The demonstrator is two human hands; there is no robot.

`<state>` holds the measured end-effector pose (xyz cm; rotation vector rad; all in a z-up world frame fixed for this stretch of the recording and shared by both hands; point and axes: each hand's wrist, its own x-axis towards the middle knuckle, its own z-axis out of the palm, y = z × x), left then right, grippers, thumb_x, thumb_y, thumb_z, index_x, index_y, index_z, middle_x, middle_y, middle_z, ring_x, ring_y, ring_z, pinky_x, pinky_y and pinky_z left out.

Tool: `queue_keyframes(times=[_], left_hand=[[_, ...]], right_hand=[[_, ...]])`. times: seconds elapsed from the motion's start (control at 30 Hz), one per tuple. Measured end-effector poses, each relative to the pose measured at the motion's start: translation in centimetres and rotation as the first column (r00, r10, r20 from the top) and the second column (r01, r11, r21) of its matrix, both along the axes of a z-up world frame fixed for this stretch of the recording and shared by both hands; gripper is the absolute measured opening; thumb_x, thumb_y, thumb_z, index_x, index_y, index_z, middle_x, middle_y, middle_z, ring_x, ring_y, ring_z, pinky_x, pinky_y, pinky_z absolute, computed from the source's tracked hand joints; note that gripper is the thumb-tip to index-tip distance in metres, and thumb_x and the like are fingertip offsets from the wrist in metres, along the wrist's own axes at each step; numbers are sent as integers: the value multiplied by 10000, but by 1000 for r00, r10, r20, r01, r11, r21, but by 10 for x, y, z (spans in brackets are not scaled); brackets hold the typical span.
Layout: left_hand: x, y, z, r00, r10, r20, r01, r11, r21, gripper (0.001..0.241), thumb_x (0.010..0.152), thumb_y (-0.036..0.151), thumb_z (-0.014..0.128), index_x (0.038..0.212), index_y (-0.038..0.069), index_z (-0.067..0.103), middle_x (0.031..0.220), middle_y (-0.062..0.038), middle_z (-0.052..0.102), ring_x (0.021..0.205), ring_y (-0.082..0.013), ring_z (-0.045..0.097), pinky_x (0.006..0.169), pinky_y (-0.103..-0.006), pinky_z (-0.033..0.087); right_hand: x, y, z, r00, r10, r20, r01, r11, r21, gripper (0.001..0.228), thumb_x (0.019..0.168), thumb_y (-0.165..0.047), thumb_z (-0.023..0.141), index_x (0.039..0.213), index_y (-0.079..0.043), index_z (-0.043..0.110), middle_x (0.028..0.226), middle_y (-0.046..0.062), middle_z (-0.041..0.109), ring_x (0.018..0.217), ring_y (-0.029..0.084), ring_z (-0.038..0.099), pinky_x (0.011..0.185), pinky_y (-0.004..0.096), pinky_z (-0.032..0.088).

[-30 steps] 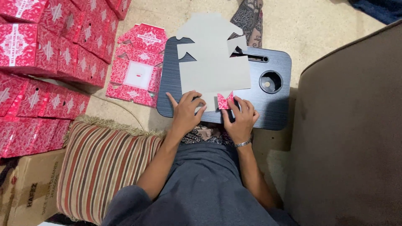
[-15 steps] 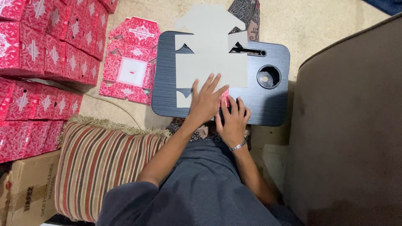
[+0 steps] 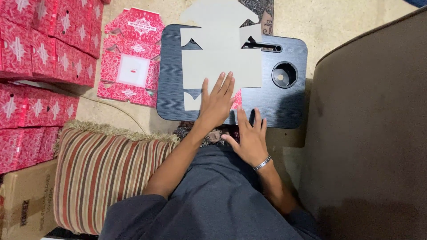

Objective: Assembling a small decorative cardboard box from a flat template while sitting on the floor.

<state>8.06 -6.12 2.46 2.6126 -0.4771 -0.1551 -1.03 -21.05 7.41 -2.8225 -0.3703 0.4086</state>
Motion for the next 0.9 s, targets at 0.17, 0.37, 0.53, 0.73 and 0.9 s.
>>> queue_keyframes(times=[0.17,0.37,0.53,0.73,0.9], left_hand=[[-1,-2,-5,999,3,45,-5,999,32,531,1106,332,367,1579,90,361,1687,-108,263,1576,-264,161,1202,-654,8],[-1,0,-8,997,-3,72,0,999,44,539,1096,330,399,1577,89,362,1692,-91,251,1575,-260,148,1201,-655,18],[2,-3,-20,994,-10,110,1,997,82,546,1085,315,438,1579,97,361,1688,-91,263,1569,-267,165,1192,-661,37],[2,-2,-13,997,-20,79,11,993,115,571,1069,306,447,1593,112,333,1701,-70,235,1575,-246,142,1200,-647,24],[1,-2,-16,993,-7,120,-5,995,97,575,1056,302,460,1579,87,358,1693,-75,260,1565,-253,183,1197,-641,53]], right_hand=[[8,7,4,998,-47,30,45,996,81,1017,940,-656,556,1633,-26,159,1531,195,493,1475,520,199,1114,755,166],[19,10,2,997,-69,35,65,993,101,1001,958,-672,516,1631,-21,163,1495,216,527,1474,509,206,1119,755,150],[32,13,4,996,-76,42,70,991,114,986,965,-666,510,1626,-16,175,1526,225,490,1473,515,202,1113,760,150],[46,16,-5,994,-91,62,86,993,75,1008,947,-717,483,1633,-46,175,1536,188,489,1482,489,200,1112,761,154],[48,14,-15,994,-104,15,101,984,148,944,951,-683,513,1644,-125,197,1626,157,375,1503,501,137,1115,790,65]])
